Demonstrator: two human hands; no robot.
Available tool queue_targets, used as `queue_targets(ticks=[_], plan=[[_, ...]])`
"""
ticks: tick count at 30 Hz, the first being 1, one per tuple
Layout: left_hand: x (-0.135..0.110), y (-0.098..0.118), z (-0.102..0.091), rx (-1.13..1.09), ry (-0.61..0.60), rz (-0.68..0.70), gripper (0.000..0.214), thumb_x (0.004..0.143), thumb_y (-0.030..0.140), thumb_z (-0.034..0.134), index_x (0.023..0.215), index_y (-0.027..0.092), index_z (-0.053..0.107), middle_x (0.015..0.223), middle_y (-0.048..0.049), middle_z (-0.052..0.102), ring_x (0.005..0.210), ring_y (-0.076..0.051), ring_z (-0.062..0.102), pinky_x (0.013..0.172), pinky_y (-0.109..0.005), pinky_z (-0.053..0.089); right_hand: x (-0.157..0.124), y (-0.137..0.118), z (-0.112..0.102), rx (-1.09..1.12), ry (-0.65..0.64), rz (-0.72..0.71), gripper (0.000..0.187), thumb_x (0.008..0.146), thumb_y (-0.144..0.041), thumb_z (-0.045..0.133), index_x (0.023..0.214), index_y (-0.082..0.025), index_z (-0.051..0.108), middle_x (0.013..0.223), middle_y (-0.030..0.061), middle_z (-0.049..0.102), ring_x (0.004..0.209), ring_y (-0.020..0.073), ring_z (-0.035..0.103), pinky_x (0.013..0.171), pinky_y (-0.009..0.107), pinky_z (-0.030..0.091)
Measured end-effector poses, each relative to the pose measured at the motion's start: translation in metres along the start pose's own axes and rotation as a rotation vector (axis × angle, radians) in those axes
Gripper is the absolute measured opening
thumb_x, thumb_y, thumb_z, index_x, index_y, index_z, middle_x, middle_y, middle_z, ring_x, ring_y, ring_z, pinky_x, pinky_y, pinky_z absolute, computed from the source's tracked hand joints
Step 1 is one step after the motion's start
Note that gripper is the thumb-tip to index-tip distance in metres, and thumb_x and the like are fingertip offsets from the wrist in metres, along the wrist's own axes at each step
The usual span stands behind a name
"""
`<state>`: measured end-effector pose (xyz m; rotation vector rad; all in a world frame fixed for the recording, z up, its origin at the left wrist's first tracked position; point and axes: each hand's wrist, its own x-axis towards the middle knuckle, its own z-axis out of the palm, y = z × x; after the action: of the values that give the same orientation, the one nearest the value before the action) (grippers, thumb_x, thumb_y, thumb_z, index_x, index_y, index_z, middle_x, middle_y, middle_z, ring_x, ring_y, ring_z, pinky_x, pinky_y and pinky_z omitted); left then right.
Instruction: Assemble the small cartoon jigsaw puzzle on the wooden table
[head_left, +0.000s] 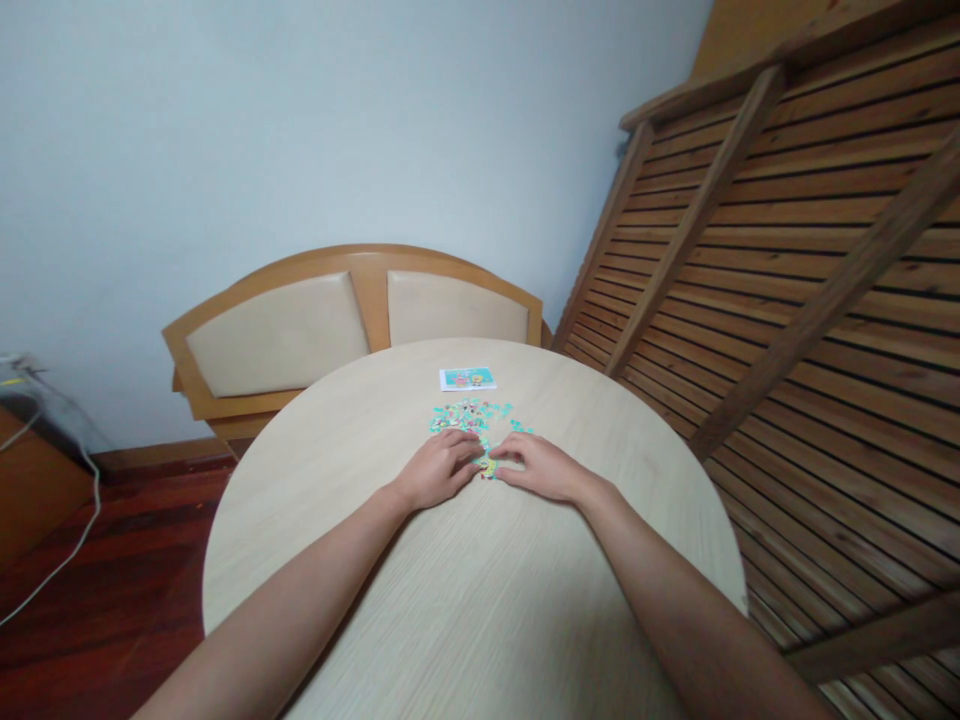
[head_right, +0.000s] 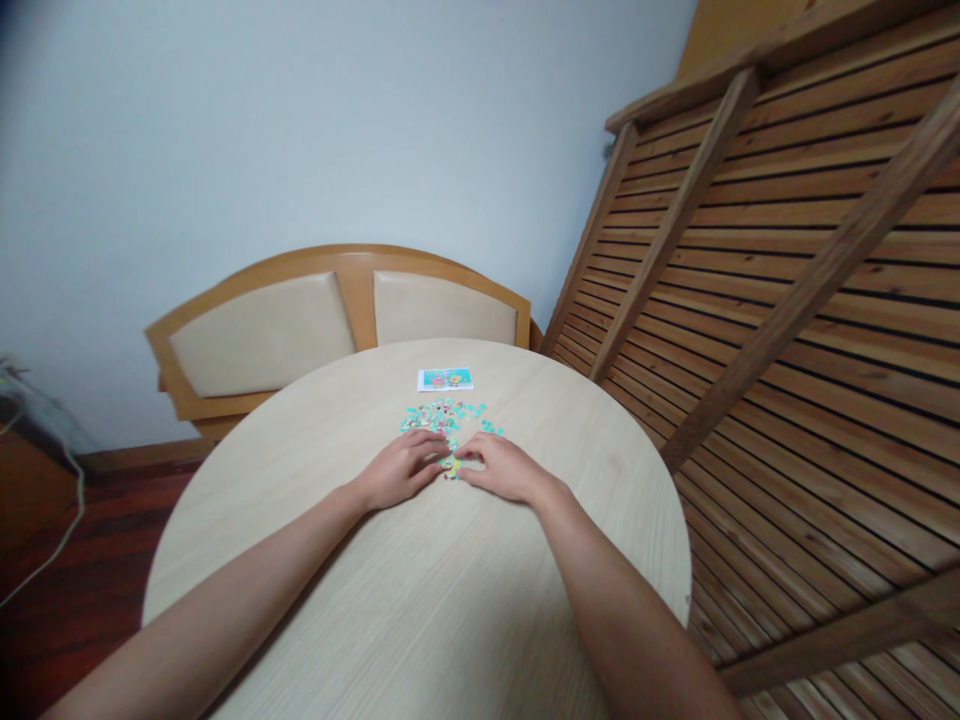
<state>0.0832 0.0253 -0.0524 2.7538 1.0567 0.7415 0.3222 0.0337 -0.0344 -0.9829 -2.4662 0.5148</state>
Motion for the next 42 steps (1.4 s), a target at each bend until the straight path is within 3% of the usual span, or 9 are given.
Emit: queue_targets(ticks=[5, 11, 18, 24, 28, 36, 42], plan=[[0.0, -0.009, 0.007, 0.108, -0.067, -0.156, 0.05, 0.101, 0.048, 0.04, 0.14, 0.019, 0.053, 0.149, -0.0131, 0.046, 0.14, -0.03, 0.038, 0.117, -0.052, 0.03, 0.005, 0.005, 0.012, -0.114, 0.106, 0.042, 0.035, 0.097, -0.034, 0.052, 0.126, -0.02, 0.064, 0.128, 0.0108, 0.064, 0.12, 0.0243, 0.054, 0.105, 0.041, 0.038], [-0.003, -0.013, 0.014, 0.15, -0.041, -0.263, 0.05, 0.102, 0.05, 0.035, 0.139, 0.021, 0.054, 0.15, -0.0123, 0.045, 0.142, -0.032, 0.035, 0.116, -0.056, 0.03, 0.01, 0.009, 0.018, -0.227, 0.06, 0.086, 0.035, 0.1, -0.036, 0.045, 0.125, -0.027, 0.067, 0.135, 0.0083, 0.06, 0.124, 0.0265, 0.05, 0.105, 0.046, 0.037], [0.0, -0.011, 0.009, 0.092, -0.099, -0.099, 0.054, 0.102, 0.049, 0.035, 0.143, 0.018, 0.05, 0.154, -0.013, 0.04, 0.146, -0.03, 0.029, 0.12, -0.05, 0.024, 0.007, 0.018, 0.013, -0.299, 0.086, 0.235, 0.04, 0.1, -0.041, 0.043, 0.13, -0.025, 0.064, 0.139, 0.0091, 0.058, 0.128, 0.0291, 0.047, 0.106, 0.048, 0.036], [0.006, -0.007, 0.007, 0.065, -0.147, -0.115, 0.06, 0.101, 0.054, 0.033, 0.145, 0.014, 0.046, 0.152, -0.0136, 0.043, 0.144, -0.032, 0.032, 0.118, -0.051, 0.026, 0.02, 0.017, 0.021, -0.257, 0.101, 0.202, 0.049, 0.103, -0.041, 0.031, 0.146, -0.022, 0.048, 0.15, 0.0081, 0.047, 0.135, 0.0269, 0.041, 0.111, 0.047, 0.032], [0.007, -0.007, 0.008, 0.053, -0.12, -0.089, 0.056, 0.101, 0.051, 0.036, 0.144, 0.017, 0.047, 0.15, -0.0129, 0.046, 0.142, -0.029, 0.036, 0.117, -0.05, 0.027, 0.034, 0.016, 0.03, -0.226, 0.041, 0.17, 0.051, 0.104, -0.04, 0.027, 0.152, -0.024, 0.038, 0.156, 0.0047, 0.039, 0.14, 0.0265, 0.035, 0.114, 0.047, 0.027], [0.005, -0.005, 0.01, 0.196, -0.056, -0.172, 0.045, 0.1, 0.042, 0.04, 0.131, 0.015, 0.057, 0.139, -0.0118, 0.055, 0.131, -0.026, 0.047, 0.114, -0.044, 0.034, 0.029, 0.021, 0.032, -0.268, 0.128, 0.134, 0.043, 0.104, -0.04, 0.032, 0.133, -0.025, 0.06, 0.14, 0.0062, 0.057, 0.129, 0.0235, 0.046, 0.109, 0.045, 0.032], [0.005, -0.004, 0.008, 0.218, -0.031, -0.244, 0.043, 0.098, 0.041, 0.043, 0.13, 0.016, 0.058, 0.14, -0.0124, 0.054, 0.131, -0.027, 0.048, 0.113, -0.045, 0.036, 0.023, 0.025, 0.029, -0.233, 0.129, 0.135, 0.039, 0.102, -0.041, 0.039, 0.13, -0.026, 0.063, 0.144, 0.0075, 0.053, 0.133, 0.0257, 0.043, 0.11, 0.048, 0.033]])
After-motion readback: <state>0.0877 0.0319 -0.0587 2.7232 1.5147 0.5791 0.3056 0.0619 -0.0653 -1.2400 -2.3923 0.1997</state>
